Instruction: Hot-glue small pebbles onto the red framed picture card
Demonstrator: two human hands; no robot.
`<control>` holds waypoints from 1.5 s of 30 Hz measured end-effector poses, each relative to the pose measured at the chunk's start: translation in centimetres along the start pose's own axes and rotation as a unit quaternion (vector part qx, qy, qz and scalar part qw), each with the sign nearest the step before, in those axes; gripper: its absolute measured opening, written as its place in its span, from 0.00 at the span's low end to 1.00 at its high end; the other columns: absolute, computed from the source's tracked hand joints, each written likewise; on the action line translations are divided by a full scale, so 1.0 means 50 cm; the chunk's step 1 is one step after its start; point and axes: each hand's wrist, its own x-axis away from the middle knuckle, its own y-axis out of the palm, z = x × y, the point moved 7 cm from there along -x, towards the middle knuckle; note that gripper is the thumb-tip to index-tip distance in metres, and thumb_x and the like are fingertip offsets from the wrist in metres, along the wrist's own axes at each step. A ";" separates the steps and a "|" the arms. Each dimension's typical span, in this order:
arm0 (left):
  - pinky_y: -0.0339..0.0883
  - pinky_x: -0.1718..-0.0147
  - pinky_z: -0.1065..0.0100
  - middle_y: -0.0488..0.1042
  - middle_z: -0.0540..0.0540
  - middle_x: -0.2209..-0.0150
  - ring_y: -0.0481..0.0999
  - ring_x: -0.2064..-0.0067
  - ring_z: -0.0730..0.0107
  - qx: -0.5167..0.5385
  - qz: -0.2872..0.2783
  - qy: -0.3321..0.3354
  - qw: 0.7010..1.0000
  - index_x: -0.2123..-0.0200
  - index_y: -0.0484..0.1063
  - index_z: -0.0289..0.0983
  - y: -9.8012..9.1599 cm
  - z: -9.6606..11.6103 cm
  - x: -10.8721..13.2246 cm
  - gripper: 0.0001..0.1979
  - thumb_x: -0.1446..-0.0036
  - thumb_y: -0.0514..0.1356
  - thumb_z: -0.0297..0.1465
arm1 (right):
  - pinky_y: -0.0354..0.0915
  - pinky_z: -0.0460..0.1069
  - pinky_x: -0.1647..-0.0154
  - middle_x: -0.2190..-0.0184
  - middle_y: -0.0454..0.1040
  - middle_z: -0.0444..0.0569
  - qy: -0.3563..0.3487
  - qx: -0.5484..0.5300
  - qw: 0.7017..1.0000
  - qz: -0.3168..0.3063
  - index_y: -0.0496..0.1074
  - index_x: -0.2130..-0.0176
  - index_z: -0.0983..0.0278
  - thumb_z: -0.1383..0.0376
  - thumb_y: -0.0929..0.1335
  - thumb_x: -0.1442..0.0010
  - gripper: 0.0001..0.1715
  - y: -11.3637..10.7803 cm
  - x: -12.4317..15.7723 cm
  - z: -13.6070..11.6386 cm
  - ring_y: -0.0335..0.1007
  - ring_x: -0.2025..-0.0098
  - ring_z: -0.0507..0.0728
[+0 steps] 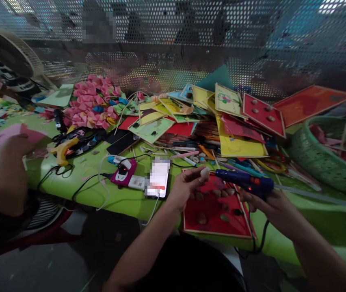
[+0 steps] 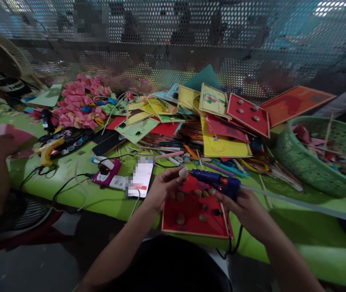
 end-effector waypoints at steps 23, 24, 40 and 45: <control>0.67 0.69 0.75 0.82 0.43 0.59 0.77 0.63 0.71 -0.026 -0.007 0.011 1.000 0.52 0.81 0.38 0.000 0.006 0.001 0.28 0.59 0.76 0.37 | 0.71 0.49 0.75 0.76 0.74 0.48 0.030 -0.029 0.999 -0.010 0.78 0.68 0.63 0.39 0.72 0.48 0.30 0.016 0.008 0.004 0.70 0.74 0.57; 0.67 0.70 0.75 0.82 0.43 0.59 0.77 0.63 0.70 -0.027 -0.007 0.009 1.000 0.51 0.81 0.38 -0.001 0.004 0.001 0.28 0.58 0.76 0.37 | 0.71 0.49 0.76 0.76 0.74 0.47 0.033 -0.029 0.999 -0.010 0.78 0.68 0.63 0.39 0.72 0.48 0.30 0.015 0.008 0.006 0.70 0.75 0.57; 0.69 0.66 0.74 0.82 0.43 0.58 0.79 0.63 0.72 0.022 -0.003 -0.005 1.000 0.51 0.81 0.38 -0.008 -0.010 -0.010 0.26 0.54 0.74 0.40 | 0.67 0.47 0.77 0.80 0.70 0.45 -0.004 -0.024 1.000 -0.003 0.77 0.72 0.62 0.43 0.72 0.44 0.25 0.004 0.008 0.024 0.65 0.77 0.54; 0.68 0.69 0.75 0.83 0.44 0.60 0.79 0.66 0.72 0.049 0.008 -0.017 0.999 0.53 0.81 0.39 -0.010 -0.011 -0.012 0.25 0.56 0.75 0.39 | 0.67 0.49 0.75 0.77 0.73 0.50 0.010 -0.090 0.996 0.008 0.77 0.72 0.63 0.40 0.72 0.45 0.29 -0.014 0.022 0.062 0.67 0.77 0.55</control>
